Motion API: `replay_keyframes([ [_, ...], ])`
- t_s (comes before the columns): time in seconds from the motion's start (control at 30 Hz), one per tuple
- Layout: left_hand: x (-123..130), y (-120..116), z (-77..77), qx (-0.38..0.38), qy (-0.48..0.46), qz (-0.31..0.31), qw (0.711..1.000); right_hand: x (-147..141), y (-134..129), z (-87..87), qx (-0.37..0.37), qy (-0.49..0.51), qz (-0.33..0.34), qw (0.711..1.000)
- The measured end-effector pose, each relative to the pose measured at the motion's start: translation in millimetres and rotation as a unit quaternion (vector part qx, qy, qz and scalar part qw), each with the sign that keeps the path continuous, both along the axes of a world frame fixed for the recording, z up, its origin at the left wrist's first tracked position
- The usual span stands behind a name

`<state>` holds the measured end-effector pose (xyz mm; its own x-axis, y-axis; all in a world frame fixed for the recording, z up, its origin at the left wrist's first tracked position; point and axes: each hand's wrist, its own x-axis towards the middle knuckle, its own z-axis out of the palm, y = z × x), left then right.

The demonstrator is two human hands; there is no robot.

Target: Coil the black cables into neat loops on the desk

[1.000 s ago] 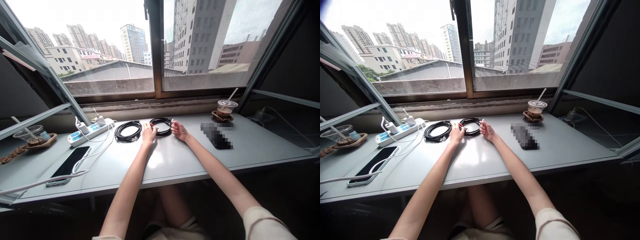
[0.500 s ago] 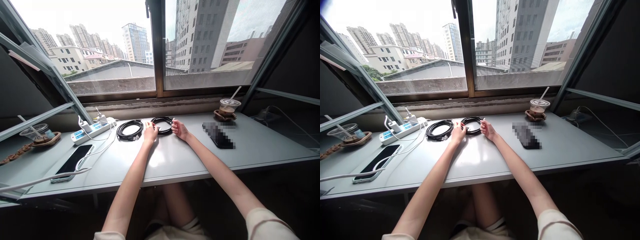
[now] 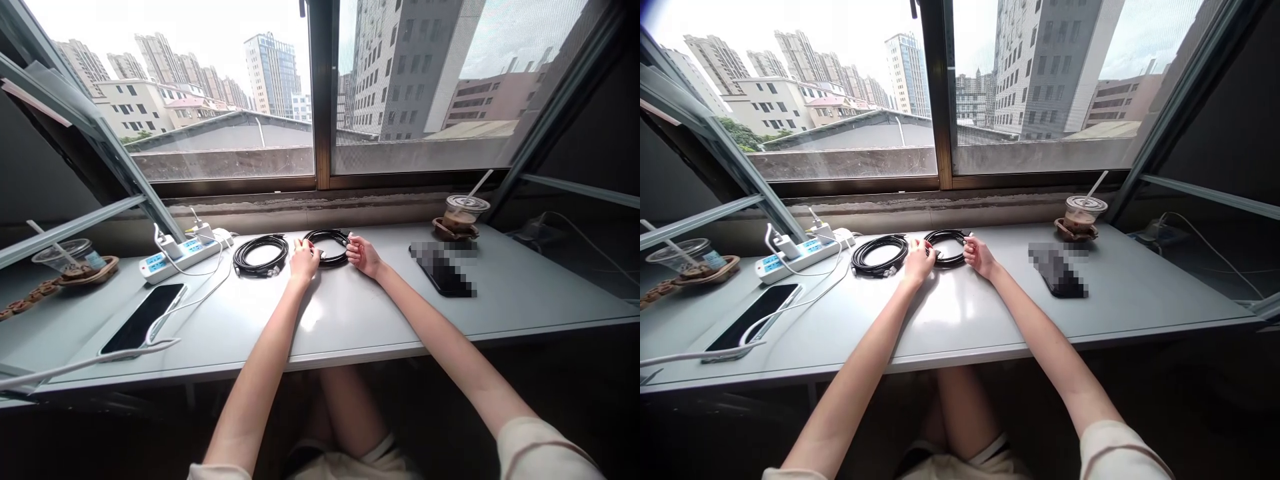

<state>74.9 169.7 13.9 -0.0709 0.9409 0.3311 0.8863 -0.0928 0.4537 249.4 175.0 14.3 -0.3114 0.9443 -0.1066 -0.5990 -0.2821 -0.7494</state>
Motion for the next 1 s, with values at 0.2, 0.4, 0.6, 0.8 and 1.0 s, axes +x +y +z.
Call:
replay_keyframes([
  [0.2,0.1,-1.4,0.8,-0.007,0.005,-0.002,1.0,1.0,3.6,-2.3,-0.011,0.013,0.006,1.0],
  [0.4,-0.1,-2.9,2.1,-0.011,0.01,-0.005,1.0,1.4,3.8,-3.7,-0.014,0.02,0.007,1.0],
  [0.6,-0.1,-1.6,1.1,-0.01,0.006,-0.006,1.0,1.5,4.4,-3.0,-0.024,0.014,0.001,1.0],
  [0.8,-1.0,0.6,-0.2,0.003,-0.005,-0.004,1.0,1.6,7.6,-4.2,-0.035,0.002,-0.003,0.999],
  [1.0,-1.2,0.8,0.4,0.009,-0.008,0.0,1.0,0.7,6.9,-3.6,-0.034,-0.003,-0.001,0.999],
])
